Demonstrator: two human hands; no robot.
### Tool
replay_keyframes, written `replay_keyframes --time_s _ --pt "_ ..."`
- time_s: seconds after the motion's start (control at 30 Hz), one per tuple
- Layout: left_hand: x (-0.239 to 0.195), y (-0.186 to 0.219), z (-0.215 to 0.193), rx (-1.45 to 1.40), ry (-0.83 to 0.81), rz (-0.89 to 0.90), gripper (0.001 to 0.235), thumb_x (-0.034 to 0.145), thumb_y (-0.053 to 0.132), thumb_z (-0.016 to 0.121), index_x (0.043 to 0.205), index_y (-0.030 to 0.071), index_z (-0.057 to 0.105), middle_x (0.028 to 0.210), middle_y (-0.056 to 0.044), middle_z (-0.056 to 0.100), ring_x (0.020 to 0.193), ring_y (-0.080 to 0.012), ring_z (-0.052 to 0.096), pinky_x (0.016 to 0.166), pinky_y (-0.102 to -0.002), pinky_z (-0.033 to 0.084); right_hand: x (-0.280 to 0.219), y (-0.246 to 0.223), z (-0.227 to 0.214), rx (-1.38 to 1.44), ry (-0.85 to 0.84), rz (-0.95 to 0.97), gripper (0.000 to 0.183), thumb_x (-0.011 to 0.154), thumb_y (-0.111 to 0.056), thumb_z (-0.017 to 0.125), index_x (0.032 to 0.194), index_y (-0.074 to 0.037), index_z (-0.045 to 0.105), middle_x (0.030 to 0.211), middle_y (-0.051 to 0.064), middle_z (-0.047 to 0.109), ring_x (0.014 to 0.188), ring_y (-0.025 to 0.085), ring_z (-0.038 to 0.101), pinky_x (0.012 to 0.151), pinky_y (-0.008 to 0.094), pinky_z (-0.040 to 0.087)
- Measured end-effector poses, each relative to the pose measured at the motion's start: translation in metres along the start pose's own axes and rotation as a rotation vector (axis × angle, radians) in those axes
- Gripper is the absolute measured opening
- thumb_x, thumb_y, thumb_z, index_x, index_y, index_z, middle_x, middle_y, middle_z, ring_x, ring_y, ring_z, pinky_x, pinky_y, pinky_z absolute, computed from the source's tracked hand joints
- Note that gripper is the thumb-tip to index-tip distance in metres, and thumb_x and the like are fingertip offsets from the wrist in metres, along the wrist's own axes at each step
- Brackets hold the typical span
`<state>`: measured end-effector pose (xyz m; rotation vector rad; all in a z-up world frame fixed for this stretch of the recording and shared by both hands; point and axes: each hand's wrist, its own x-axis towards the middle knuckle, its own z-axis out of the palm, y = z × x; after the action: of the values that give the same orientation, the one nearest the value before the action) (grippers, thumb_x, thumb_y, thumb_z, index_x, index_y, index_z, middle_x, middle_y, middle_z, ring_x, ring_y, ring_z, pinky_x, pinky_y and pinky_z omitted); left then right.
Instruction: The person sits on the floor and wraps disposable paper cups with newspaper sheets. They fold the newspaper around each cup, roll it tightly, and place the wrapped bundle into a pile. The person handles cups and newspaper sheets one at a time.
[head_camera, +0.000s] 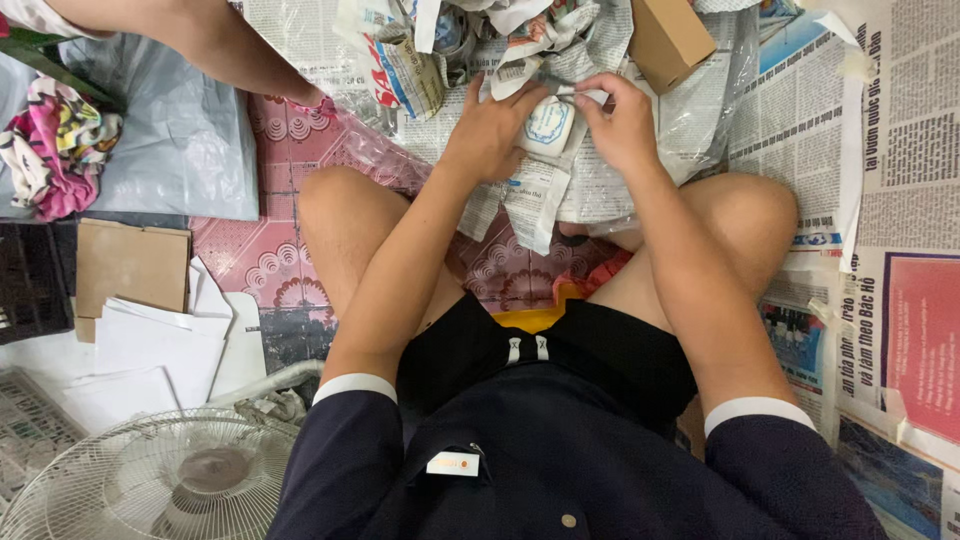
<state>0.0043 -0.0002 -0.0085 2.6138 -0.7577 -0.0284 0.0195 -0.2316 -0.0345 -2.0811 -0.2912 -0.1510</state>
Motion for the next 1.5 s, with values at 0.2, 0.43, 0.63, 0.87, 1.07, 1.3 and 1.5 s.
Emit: replay_keyframes --time_s 0.2,0.43,0.63,0.87,1.07,1.3,1.5 --pt "-0.003 -0.005 0.003 0.041 0.051 0.036 0.088 0.065 -0.001 0.073 0.147 0.012 0.044 0.145 -0.014 0.057 0.129 -0.0372 0.057 0.114 -0.07 0.022 -0.009 -0.013 -0.002 0.06 -0.042 0.045 0.014 0.097 -0.011 0.075 0.109 -0.004 0.073 0.104 0.008 0.076 0.089 0.015 0.072 0.077 0.028 0.056" --pt "-0.002 0.003 -0.006 0.04 -0.033 -0.048 0.105 0.06 -0.001 0.074 0.155 0.016 0.033 0.141 -0.019 0.056 0.128 -0.0397 0.055 0.114 -0.068 0.025 -0.011 -0.012 -0.005 0.048 -0.201 -0.141 0.013 0.095 -0.011 0.078 0.104 -0.001 0.076 0.124 0.013 0.072 0.11 0.023 0.069 0.093 0.033 0.057" --pt "-0.004 0.0 -0.007 0.099 0.033 0.085 0.082 0.067 -0.002 0.073 0.142 0.021 0.05 0.14 -0.008 0.057 0.135 -0.0318 0.053 0.117 -0.067 0.021 -0.011 -0.007 -0.005 0.165 -0.293 0.077 0.021 0.105 -0.021 0.069 0.113 -0.004 0.078 0.119 0.009 0.077 0.103 0.016 0.072 0.091 0.029 0.057" --pt "-0.006 -0.008 0.004 0.205 0.026 0.126 0.075 0.071 -0.003 0.069 0.14 0.021 0.054 0.144 -0.006 0.054 0.136 -0.0307 0.05 0.118 -0.065 0.019 -0.009 0.003 0.009 0.093 -0.354 0.219 0.065 0.092 -0.038 0.076 0.143 -0.005 0.052 0.13 0.019 0.065 0.108 0.025 0.068 0.09 0.037 0.057" --pt "-0.021 -0.016 0.01 0.179 0.156 0.196 0.068 0.085 0.0 0.071 0.146 0.023 0.052 0.147 -0.006 0.055 0.139 -0.0276 0.049 0.121 -0.06 0.025 -0.019 0.003 0.019 -0.089 -0.404 0.158 0.071 0.097 -0.048 0.074 0.146 -0.003 0.05 0.128 0.024 0.066 0.119 0.035 0.066 0.1 0.044 0.052" --pt "-0.028 -0.005 -0.023 0.014 0.087 0.203 0.076 0.067 0.015 0.079 0.139 0.015 0.055 0.14 -0.011 0.056 0.129 -0.0335 0.048 0.114 -0.059 0.029 -0.015 -0.021 0.018 -0.15 -0.417 0.169 0.08 0.087 -0.046 0.079 0.141 -0.004 0.039 0.116 0.024 0.068 0.107 0.036 0.07 0.09 0.043 0.055" --pt "-0.035 -0.009 -0.036 -0.089 0.124 0.257 0.042 0.087 0.028 0.076 0.125 0.014 0.065 0.138 -0.012 0.06 0.128 -0.0336 0.051 0.117 -0.06 0.029 -0.021 -0.031 0.02 -0.17 -0.45 0.004 0.079 0.089 -0.041 0.081 0.145 -0.005 0.038 0.122 0.026 0.066 0.108 0.039 0.07 0.09 0.046 0.055"
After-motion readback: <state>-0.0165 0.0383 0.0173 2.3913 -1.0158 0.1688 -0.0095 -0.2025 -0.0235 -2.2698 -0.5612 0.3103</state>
